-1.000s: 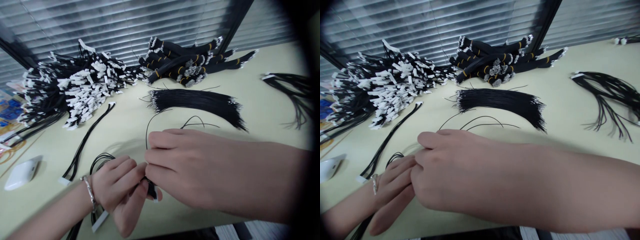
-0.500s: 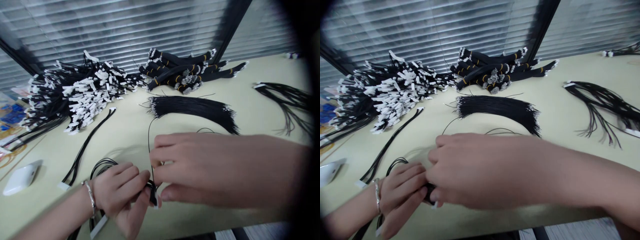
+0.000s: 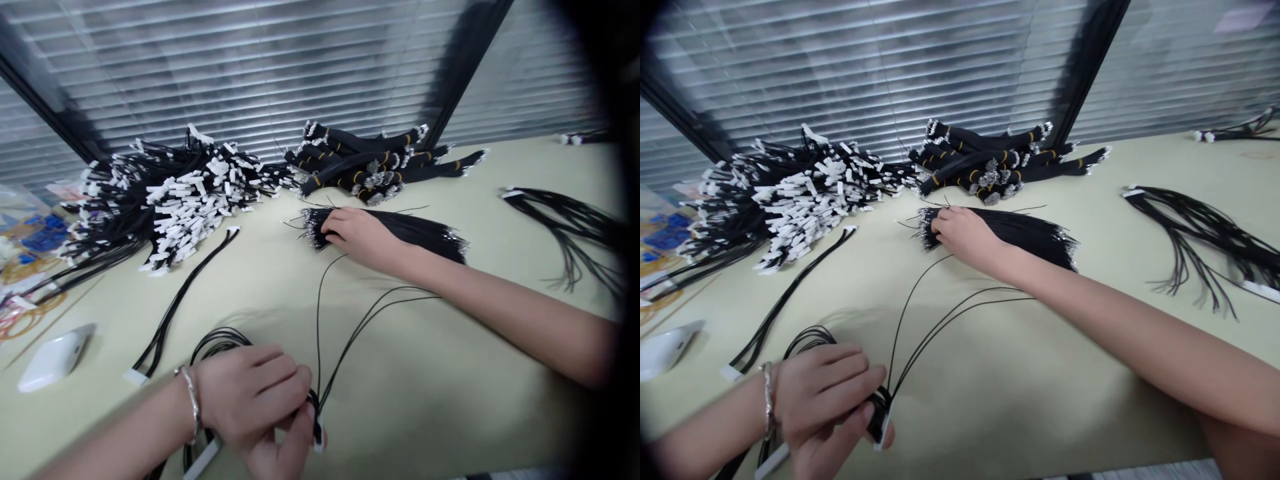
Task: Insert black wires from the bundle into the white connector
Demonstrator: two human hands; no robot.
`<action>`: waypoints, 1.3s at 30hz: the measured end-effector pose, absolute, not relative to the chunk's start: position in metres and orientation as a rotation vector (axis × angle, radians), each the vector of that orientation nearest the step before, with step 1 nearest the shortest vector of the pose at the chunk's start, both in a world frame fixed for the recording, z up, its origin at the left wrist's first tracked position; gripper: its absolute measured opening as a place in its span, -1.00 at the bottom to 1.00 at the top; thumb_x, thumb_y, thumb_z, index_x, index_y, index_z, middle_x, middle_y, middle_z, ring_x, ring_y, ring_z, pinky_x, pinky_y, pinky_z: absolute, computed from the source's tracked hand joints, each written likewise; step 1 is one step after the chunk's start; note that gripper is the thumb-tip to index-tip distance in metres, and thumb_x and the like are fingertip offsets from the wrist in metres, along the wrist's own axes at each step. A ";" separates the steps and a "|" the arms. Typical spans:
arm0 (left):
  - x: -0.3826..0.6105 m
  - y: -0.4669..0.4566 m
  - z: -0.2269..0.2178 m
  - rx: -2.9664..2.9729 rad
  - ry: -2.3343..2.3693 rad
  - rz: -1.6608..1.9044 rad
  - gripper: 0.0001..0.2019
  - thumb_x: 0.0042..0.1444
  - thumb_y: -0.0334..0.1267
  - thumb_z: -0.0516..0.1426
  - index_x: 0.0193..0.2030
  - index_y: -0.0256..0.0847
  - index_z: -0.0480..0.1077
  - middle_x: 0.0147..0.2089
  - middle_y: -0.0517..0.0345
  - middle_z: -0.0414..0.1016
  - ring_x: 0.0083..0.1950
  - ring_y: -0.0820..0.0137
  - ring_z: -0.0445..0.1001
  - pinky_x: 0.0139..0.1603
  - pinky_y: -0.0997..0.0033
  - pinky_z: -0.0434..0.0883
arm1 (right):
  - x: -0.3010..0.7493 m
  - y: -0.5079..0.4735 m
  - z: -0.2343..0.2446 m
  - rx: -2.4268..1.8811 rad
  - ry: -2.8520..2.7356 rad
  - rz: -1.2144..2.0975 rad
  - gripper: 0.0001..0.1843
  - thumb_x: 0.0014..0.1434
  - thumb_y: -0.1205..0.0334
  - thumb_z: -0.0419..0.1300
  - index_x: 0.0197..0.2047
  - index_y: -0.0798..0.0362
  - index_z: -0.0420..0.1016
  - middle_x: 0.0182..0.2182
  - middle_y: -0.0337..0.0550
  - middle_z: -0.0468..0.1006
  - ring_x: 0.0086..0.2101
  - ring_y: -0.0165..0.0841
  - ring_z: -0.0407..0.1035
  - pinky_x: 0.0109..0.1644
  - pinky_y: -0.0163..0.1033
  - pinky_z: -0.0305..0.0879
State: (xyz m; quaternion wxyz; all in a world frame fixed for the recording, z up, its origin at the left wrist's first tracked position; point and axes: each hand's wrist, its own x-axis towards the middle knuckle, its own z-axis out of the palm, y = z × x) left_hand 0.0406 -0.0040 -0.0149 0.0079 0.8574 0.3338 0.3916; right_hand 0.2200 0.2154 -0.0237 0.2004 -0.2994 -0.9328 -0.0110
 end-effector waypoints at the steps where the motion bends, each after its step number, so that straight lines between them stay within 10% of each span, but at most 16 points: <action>1: 0.041 -0.002 -0.014 2.695 1.016 1.219 -0.78 0.03 -0.58 -0.07 -0.31 -0.39 0.38 -0.60 0.19 0.33 -0.61 0.43 0.13 -0.60 0.37 0.20 | 0.220 0.215 -0.025 -0.836 -2.597 -0.016 -0.88 0.23 0.35 0.09 -0.23 0.14 0.45 -0.24 -0.09 0.45 -0.15 -0.25 0.30 -0.02 -0.07 0.19; 19: 0.018 0.024 0.005 3.160 0.567 1.222 -0.70 0.13 -0.40 0.14 -0.59 -0.21 0.18 -0.53 0.13 0.42 -0.62 0.48 0.27 -0.65 0.42 0.28 | 0.234 0.129 0.083 -0.471 -2.346 0.954 -0.94 0.18 0.23 0.19 -0.32 0.02 0.44 -0.43 -0.37 0.47 -0.43 -0.51 0.33 -0.41 -0.38 0.19; 39: 0.018 0.019 0.014 3.089 0.663 1.082 -0.69 0.17 -0.53 -0.04 -0.57 -0.18 0.16 -0.49 0.13 0.50 -0.64 0.48 0.28 -0.65 0.44 0.25 | 0.221 0.072 0.068 -0.329 -2.882 0.462 -0.80 0.13 0.35 0.21 -0.53 0.05 0.41 -0.56 -0.30 0.39 -0.44 -0.38 0.21 -0.34 -0.21 0.05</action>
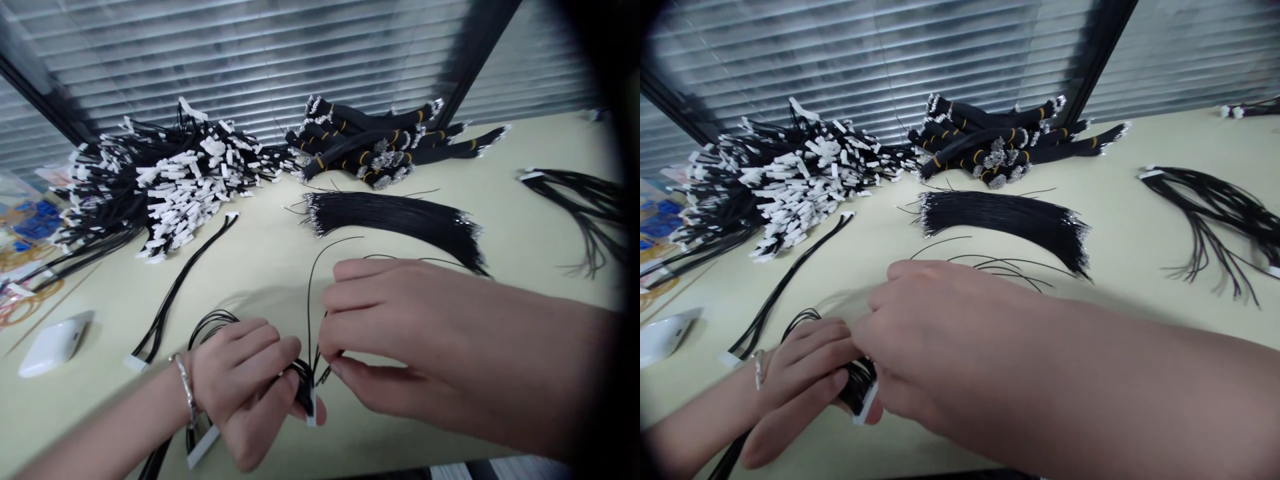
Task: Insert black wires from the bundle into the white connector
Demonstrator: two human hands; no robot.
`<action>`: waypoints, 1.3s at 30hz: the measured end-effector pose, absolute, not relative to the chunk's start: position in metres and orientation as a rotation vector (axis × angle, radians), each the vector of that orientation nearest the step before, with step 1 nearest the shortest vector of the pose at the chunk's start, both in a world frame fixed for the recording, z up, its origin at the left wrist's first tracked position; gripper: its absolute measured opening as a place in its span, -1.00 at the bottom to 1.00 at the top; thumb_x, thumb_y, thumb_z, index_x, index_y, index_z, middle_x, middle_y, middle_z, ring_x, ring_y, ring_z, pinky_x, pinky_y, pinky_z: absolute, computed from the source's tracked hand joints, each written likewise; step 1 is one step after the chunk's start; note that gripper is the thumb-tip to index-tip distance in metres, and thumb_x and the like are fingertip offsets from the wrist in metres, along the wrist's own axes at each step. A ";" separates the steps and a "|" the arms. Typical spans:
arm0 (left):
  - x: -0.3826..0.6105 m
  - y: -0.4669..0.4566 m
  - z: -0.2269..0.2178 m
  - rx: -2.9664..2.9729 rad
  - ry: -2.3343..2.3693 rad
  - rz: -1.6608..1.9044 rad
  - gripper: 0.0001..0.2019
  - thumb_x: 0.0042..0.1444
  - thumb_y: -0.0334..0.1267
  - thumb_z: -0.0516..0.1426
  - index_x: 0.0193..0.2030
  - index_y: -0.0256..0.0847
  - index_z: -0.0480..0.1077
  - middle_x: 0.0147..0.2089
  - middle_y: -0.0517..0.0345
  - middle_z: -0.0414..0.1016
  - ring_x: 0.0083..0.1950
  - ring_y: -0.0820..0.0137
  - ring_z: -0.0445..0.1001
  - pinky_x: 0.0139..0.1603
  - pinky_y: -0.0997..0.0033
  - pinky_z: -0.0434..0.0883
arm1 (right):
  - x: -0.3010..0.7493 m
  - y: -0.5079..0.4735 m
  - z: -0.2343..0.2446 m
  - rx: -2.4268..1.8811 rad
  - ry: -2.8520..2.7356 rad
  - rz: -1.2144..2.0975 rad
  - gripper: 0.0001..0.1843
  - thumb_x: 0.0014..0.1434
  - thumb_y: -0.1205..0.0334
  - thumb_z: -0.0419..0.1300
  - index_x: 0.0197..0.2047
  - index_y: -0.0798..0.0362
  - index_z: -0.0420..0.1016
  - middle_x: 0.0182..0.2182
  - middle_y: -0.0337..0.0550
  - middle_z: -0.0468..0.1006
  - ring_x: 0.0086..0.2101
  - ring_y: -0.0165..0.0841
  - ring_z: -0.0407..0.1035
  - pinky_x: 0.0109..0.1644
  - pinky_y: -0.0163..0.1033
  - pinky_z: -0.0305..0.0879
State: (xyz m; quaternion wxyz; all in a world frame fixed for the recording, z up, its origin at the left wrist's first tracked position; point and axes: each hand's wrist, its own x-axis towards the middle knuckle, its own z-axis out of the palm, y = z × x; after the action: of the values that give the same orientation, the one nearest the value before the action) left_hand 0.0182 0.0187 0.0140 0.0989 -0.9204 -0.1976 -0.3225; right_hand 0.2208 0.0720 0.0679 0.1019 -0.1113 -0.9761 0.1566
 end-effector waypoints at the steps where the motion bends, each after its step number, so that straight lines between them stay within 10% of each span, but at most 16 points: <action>1: 0.018 0.018 0.014 -2.737 -0.607 -0.945 -0.69 0.16 -0.54 -0.05 -0.58 -0.18 0.15 -0.49 0.13 0.49 -0.64 0.48 0.28 -0.65 0.45 0.26 | 0.220 0.072 0.068 -0.354 -2.875 0.491 -0.78 0.13 0.35 0.21 -0.54 0.05 0.40 -0.57 -0.30 0.39 -0.45 -0.38 0.21 -0.34 -0.21 0.06; 39: 0.029 0.013 0.010 -2.659 -0.932 -1.026 -0.61 0.30 -0.46 -0.17 -0.52 -0.18 0.25 -0.64 0.24 0.40 -0.67 0.45 0.27 -0.62 0.40 0.28 | 0.215 0.070 0.061 -0.377 -2.820 0.892 -0.82 0.16 0.46 0.11 -0.40 0.05 0.45 -0.45 -0.31 0.47 -0.34 -0.42 0.31 -0.23 -0.32 0.15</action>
State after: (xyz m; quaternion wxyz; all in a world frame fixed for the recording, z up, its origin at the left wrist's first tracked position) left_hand 0.0291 0.0125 0.0100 0.0712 -0.8845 -0.3100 -0.3413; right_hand 0.2148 0.0697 0.0611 0.0799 -0.1261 -0.9428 0.2980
